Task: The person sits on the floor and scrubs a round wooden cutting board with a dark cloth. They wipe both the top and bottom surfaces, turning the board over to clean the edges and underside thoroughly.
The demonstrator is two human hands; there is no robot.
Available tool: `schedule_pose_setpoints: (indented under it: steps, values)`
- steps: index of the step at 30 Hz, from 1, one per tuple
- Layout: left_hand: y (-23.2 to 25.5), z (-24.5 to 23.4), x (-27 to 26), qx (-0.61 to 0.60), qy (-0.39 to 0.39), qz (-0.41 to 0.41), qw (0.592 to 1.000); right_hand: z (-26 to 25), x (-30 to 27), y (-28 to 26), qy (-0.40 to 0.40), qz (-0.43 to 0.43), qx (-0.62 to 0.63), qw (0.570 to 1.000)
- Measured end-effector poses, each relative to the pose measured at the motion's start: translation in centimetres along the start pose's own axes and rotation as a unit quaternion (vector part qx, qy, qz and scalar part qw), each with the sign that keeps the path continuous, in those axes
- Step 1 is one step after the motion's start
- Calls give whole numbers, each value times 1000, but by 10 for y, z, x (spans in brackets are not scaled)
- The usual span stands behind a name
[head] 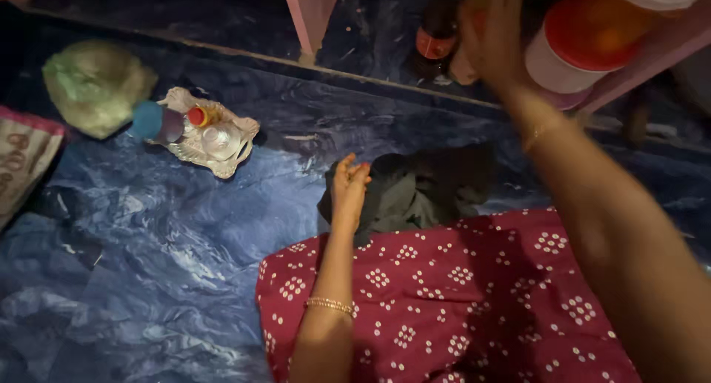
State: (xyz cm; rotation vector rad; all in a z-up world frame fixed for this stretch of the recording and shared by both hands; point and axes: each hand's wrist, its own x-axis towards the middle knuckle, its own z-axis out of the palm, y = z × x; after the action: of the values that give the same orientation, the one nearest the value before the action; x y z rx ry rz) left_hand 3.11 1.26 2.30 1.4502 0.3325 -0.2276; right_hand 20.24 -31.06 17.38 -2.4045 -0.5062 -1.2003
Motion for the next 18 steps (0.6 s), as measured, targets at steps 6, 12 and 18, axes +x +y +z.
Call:
schedule_pose_setpoints:
  steps: [6, 12, 18]
  values:
    - [-23, -25, -8, -28, 13, 57, 998, -92, -97, -40, -138, 78, 19, 987]
    - [-24, -44, -20, 2, 19, 98, 995, -140, -170, 3, -69, 245, 33, 966]
    - [2, -44, -56, -21, 19, 59, 998, -147, -241, 42, -64, 338, 32, 938]
